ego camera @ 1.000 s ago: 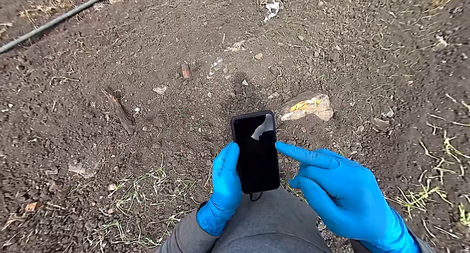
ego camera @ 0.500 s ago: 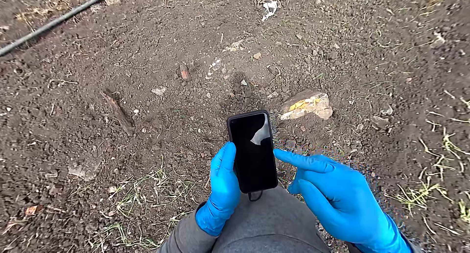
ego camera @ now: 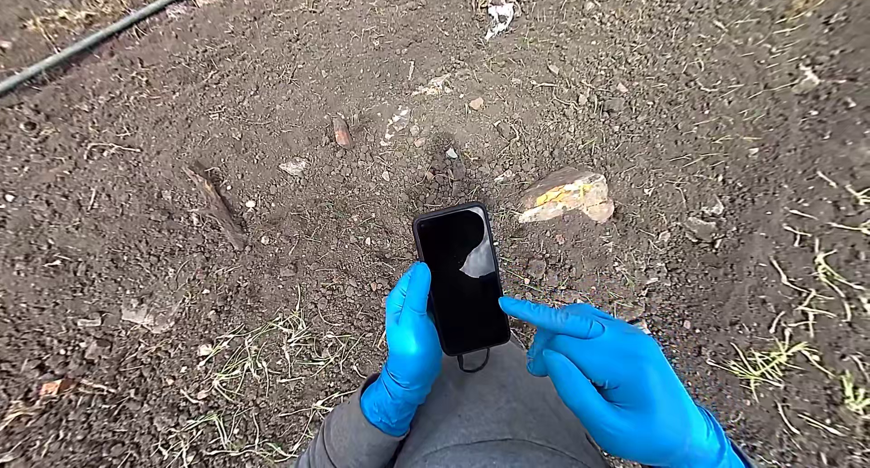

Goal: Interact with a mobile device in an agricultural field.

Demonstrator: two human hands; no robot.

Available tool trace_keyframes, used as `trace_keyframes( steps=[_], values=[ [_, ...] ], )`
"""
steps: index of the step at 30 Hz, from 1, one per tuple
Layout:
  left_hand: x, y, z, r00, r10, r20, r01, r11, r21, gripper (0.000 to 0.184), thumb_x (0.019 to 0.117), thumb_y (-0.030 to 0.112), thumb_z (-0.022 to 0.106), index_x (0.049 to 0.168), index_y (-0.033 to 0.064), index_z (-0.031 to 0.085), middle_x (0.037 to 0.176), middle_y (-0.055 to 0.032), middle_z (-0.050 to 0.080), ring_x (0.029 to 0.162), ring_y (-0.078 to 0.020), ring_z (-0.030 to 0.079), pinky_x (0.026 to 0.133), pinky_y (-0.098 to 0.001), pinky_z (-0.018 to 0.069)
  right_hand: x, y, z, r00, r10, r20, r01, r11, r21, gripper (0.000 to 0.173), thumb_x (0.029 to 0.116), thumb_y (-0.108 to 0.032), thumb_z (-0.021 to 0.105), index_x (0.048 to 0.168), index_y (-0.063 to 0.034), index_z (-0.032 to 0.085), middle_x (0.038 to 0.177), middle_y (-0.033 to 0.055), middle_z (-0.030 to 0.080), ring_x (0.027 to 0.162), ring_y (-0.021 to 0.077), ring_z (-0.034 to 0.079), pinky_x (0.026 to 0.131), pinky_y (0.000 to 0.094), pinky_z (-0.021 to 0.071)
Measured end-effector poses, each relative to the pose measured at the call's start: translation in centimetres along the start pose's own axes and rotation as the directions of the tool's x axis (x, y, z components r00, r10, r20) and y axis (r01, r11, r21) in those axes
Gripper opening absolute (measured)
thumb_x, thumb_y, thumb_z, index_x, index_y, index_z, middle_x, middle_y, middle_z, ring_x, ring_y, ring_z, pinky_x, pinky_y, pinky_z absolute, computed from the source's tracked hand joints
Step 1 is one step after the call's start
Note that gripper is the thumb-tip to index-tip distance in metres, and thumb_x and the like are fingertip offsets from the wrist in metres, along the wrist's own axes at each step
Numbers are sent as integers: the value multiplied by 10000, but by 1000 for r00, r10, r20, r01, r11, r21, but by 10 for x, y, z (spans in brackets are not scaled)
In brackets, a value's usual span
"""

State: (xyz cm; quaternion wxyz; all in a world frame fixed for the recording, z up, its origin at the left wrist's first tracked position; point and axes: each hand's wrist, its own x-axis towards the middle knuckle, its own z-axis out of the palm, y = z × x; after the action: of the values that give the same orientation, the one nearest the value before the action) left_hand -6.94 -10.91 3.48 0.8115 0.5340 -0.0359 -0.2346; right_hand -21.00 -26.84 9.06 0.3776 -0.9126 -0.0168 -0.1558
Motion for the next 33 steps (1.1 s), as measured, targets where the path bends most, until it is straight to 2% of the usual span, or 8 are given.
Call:
trace_keyframes(
  steps=[6, 13, 19, 28, 30, 33],
  values=[
    [-1, -1, -1, 1000, 12, 2, -12, 1000, 0, 455, 1123, 281, 316, 1116, 72, 720, 1026, -109, 743, 954, -194, 732, 853, -416, 624, 0, -2, 2, 1000, 12, 0, -12, 1000, 16, 421, 1053, -227, 408, 688, -118, 587, 1305, 2, 711, 976, 89, 711, 825, 319, 553],
    [-2, 0, -1, 1000, 13, -1, -13, 1000, 21, 459, 1120, 285, 322, 1094, 73, 728, 998, -108, 744, 929, -188, 734, 837, -406, 627, 3, -5, 5, 1000, 10, -9, -10, 999, 35, 416, 1059, -226, 399, 733, -115, 633, 1302, 7, 711, 1007, 93, 711, 854, 325, 563],
    [-3, 2, -1, 999, -23, -29, 24, 999, 21, 440, 1118, 287, 344, 1127, 62, 722, 1028, -120, 744, 956, -201, 733, 860, -420, 622, 5, -7, 5, 1000, 2, -11, -1, 999, 41, 407, 1058, -230, 405, 780, -120, 682, 1311, 1, 704, 1028, 91, 701, 879, 321, 561],
    [-4, 2, 2, 1000, -3, -6, 3, 1000, 14, 444, 1123, 289, 342, 1098, 73, 729, 995, -105, 743, 931, -190, 730, 840, -405, 622, 8, -9, 4, 1000, -13, -5, 13, 999, 48, 396, 1058, -230, 414, 798, -120, 692, 1308, -1, 706, 1040, 93, 702, 875, 321, 563],
    [-3, 1, 3, 1000, 3, -9, -3, 1000, 18, 438, 1123, 292, 347, 1061, 84, 727, 958, -93, 739, 896, -175, 729, 813, -391, 624, 8, -10, 3, 1000, -14, -3, 14, 999, 47, 397, 1058, -229, 413, 798, -119, 693, 1315, -2, 702, 1042, 91, 700, 880, 318, 563],
    [-4, 1, 4, 1000, 2, 1, -2, 1000, 21, 432, 1127, 292, 352, 1081, 86, 728, 980, -90, 742, 919, -176, 730, 833, -391, 623, 8, -10, 2, 1000, -20, -6, 20, 999, 48, 399, 1058, -222, 410, 787, -112, 681, 1308, 1, 706, 1040, 90, 700, 888, 312, 562]
  ],
)
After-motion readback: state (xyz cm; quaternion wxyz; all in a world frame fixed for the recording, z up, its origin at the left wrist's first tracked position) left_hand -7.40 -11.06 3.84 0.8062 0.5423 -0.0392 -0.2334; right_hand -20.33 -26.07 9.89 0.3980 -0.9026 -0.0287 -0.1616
